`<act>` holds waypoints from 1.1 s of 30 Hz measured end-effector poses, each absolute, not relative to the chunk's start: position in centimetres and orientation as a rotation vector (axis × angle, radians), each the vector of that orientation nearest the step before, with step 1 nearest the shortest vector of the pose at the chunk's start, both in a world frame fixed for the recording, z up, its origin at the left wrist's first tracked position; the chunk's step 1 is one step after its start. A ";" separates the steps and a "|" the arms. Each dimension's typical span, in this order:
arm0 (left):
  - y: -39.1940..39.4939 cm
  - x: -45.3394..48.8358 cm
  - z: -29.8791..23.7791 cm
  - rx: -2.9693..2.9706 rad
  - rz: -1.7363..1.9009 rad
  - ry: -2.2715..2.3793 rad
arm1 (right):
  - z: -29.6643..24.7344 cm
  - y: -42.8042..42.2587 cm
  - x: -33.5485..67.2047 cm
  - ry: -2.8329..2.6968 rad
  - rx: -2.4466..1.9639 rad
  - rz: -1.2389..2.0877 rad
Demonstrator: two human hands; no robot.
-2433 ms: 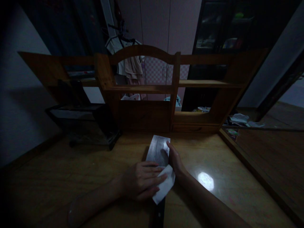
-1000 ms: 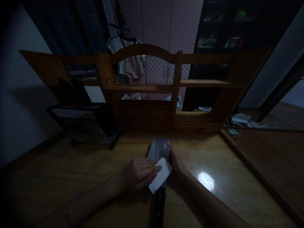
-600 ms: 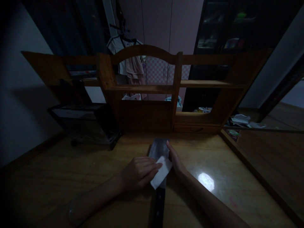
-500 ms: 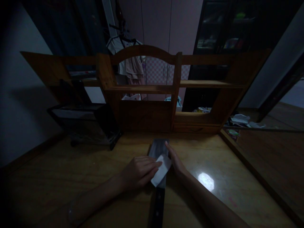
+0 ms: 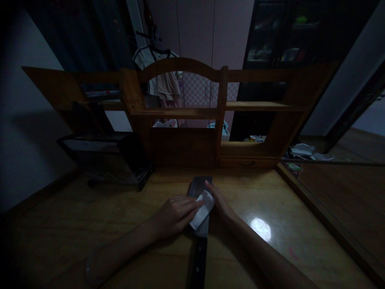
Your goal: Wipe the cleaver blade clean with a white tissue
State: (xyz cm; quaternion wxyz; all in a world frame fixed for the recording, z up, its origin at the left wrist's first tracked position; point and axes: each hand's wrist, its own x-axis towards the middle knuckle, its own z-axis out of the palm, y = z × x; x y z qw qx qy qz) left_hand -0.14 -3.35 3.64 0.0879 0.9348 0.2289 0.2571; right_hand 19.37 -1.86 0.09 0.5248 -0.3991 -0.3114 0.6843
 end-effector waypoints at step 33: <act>-3.3 -0.2 4.1 2.839 0.671 0.707 | 2.2 -2.6 18.6 -0.885 -0.945 1.542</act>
